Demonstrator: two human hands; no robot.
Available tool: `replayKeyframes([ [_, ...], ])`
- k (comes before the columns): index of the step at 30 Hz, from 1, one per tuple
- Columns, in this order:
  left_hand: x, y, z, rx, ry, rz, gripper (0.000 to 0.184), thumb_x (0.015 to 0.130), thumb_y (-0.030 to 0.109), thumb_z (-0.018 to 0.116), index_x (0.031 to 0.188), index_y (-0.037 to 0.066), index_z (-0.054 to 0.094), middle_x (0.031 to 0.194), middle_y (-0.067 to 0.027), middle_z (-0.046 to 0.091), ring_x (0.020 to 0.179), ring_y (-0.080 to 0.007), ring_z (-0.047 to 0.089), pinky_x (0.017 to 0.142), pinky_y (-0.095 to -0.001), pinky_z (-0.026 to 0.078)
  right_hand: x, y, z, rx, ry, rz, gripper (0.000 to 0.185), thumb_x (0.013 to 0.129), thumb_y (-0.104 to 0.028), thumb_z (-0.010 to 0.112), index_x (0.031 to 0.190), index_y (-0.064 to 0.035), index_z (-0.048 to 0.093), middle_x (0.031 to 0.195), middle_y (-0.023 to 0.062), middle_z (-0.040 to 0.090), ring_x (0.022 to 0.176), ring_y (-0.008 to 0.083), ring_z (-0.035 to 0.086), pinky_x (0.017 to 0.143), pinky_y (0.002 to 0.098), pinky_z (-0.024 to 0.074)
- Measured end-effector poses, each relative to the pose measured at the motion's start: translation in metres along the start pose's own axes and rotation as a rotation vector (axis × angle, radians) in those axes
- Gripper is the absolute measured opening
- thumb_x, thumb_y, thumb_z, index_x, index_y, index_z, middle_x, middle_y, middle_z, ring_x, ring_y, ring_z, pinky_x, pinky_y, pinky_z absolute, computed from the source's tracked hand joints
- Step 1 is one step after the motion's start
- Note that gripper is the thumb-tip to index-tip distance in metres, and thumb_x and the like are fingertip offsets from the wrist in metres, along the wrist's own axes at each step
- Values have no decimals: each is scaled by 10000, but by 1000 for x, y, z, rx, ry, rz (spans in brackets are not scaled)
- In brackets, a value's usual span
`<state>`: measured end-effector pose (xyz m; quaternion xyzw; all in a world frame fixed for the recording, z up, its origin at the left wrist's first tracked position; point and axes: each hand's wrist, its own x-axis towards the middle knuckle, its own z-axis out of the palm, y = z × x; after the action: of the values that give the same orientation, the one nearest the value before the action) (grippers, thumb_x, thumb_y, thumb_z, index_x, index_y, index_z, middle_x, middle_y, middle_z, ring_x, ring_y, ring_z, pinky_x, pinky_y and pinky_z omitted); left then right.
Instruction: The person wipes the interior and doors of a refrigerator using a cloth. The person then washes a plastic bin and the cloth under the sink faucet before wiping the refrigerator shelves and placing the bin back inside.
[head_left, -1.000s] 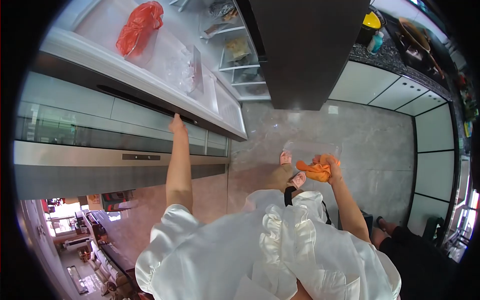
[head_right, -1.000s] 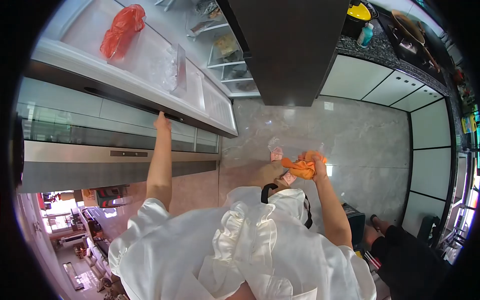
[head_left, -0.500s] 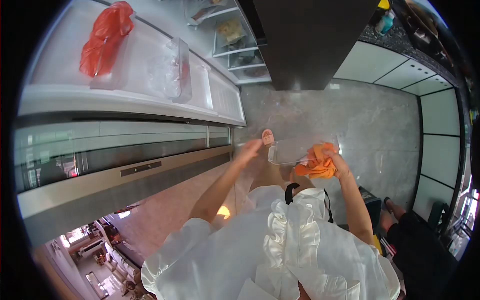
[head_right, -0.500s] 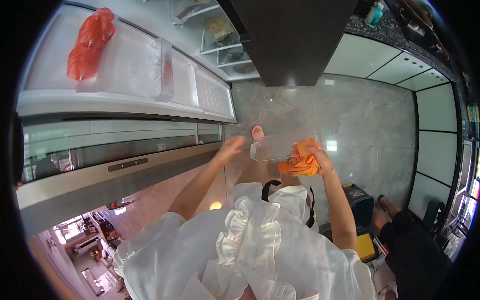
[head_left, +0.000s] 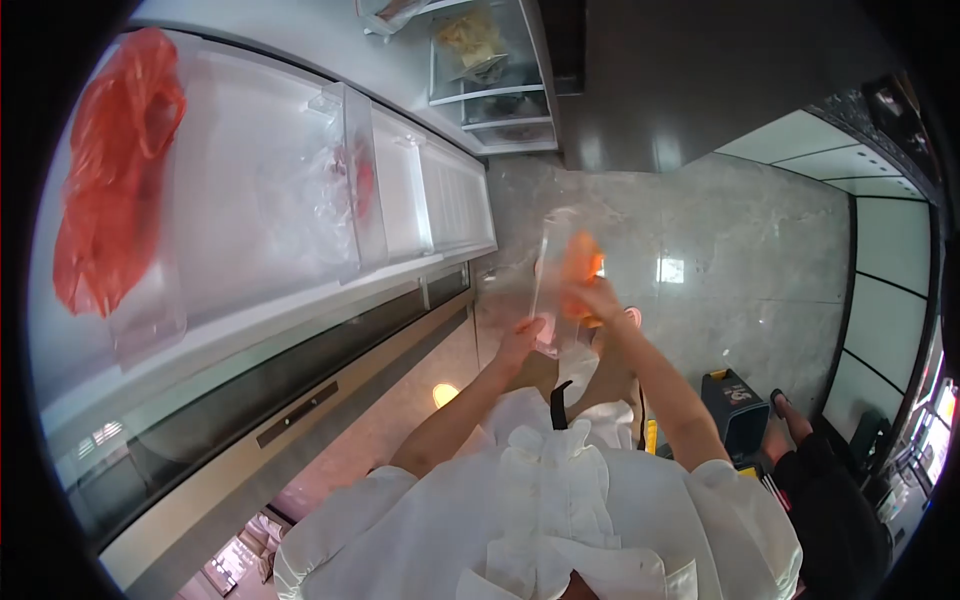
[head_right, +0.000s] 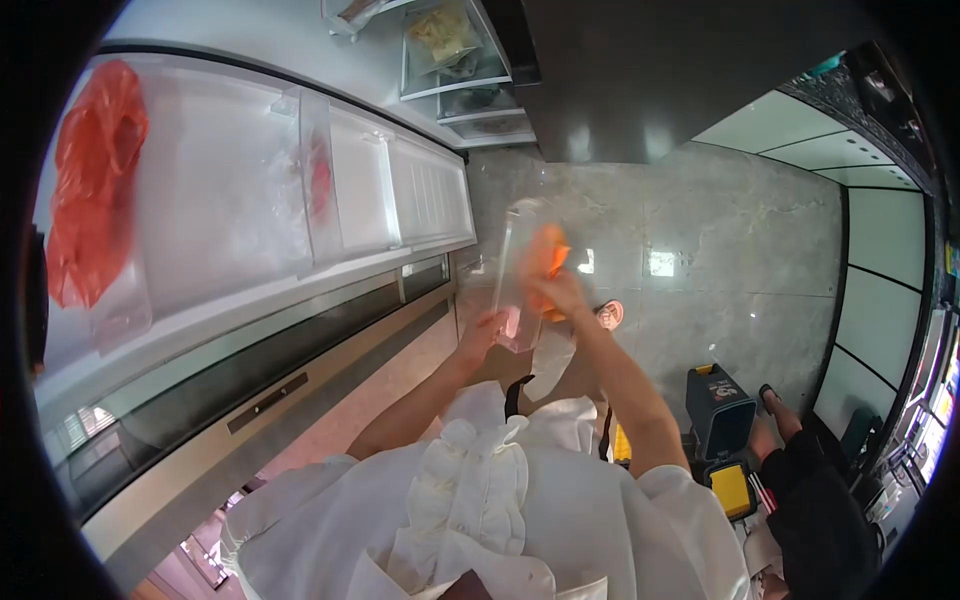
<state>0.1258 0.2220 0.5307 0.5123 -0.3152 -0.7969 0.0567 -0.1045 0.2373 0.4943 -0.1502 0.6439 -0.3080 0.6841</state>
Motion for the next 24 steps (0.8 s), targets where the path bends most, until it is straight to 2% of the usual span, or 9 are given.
replayKeyframes([
  [3, 29, 1, -19, -154, 175, 121, 263, 951, 250, 595, 1111, 48, 652, 947, -14, 665, 834, -100, 626, 748, -263, 516, 16, 14, 57, -70, 182, -247, 457, 746, -378, 724, 1024, -21, 661, 896, 116, 701, 815, 213, 681, 751, 349, 525],
  [7, 48, 26, -42, 8, 265, 64, 260, 952, 259, 595, 1090, 52, 672, 948, -10, 665, 843, -87, 618, 741, -251, 502, 33, 17, 75, -47, 147, -90, 414, 734, -311, 742, 987, 10, 678, 840, 77, 701, 778, 182, 680, 714, 324, 527],
  [10, 66, 12, -51, 80, 307, 13, 310, 953, 305, 587, 1130, 61, 660, 1019, -19, 667, 914, -91, 614, 767, -242, 471, 60, 36, 72, -86, 209, -196, 392, 726, -287, 725, 972, 14, 678, 811, 95, 704, 784, 213, 691, 709, 322, 528],
  [12, 74, 5, -58, 191, 383, -10, 358, 956, 344, 576, 1184, 74, 639, 1080, -25, 666, 978, -99, 613, 787, -237, 448, 94, 58, 58, -341, 186, -78, 518, 731, -439, 682, 984, 12, 661, 865, 195, 692, 885, 331, 676, 779, 396, 516],
  [15, 67, -22, -62, 210, 516, 12, 389, 950, 367, 578, 1205, 75, 621, 1061, -8, 670, 980, -101, 606, 795, -258, 445, 124, 90, 44, -262, 211, -2, 381, 720, -301, 677, 886, 43, 668, 773, 149, 690, 767, 236, 697, 668, 341, 529],
  [17, 73, -57, -84, 113, 720, 124, 473, 927, 393, 607, 1266, 66, 565, 1057, 4, 647, 982, -107, 600, 805, -269, 433, 123, 66, 24, -295, 112, 58, 380, 713, -309, 663, 862, 40, 668, 749, 144, 683, 745, 252, 694, 656, 350, 527],
  [21, 59, -28, -111, 49, 981, 195, 647, 908, 408, 630, 1394, 45, 404, 1108, 0, 597, 1008, -111, 577, 807, -281, 422, 132, 23, 46, -343, 171, 87, 361, 719, -306, 635, 857, 26, 671, 745, 154, 681, 746, 275, 694, 666, 367, 528],
  [23, 58, -9, -127, 127, 1229, 351, 837, 891, 434, 650, 1471, 25, 208, 1193, -26, 532, 1069, -138, 540, 838, -310, 419, 135, -11, 73, -355, 144, -145, 331, 732, -294, 612, 852, 9, 671, 768, 177, 684, 758, 302, 692, 693, 388, 526],
  [24, 55, 3, -131, 130, 1231, 352, 837, 891, 434, 650, 1471, 25, 208, 1193, -26, 532, 1069, -138, 540, 838, -310, 419, 118, -53, 80, -356, 80, -101, 321, 736, -293, 607, 847, 2, 670, 777, 185, 683, 767, 313, 688, 707, 397, 523],
])
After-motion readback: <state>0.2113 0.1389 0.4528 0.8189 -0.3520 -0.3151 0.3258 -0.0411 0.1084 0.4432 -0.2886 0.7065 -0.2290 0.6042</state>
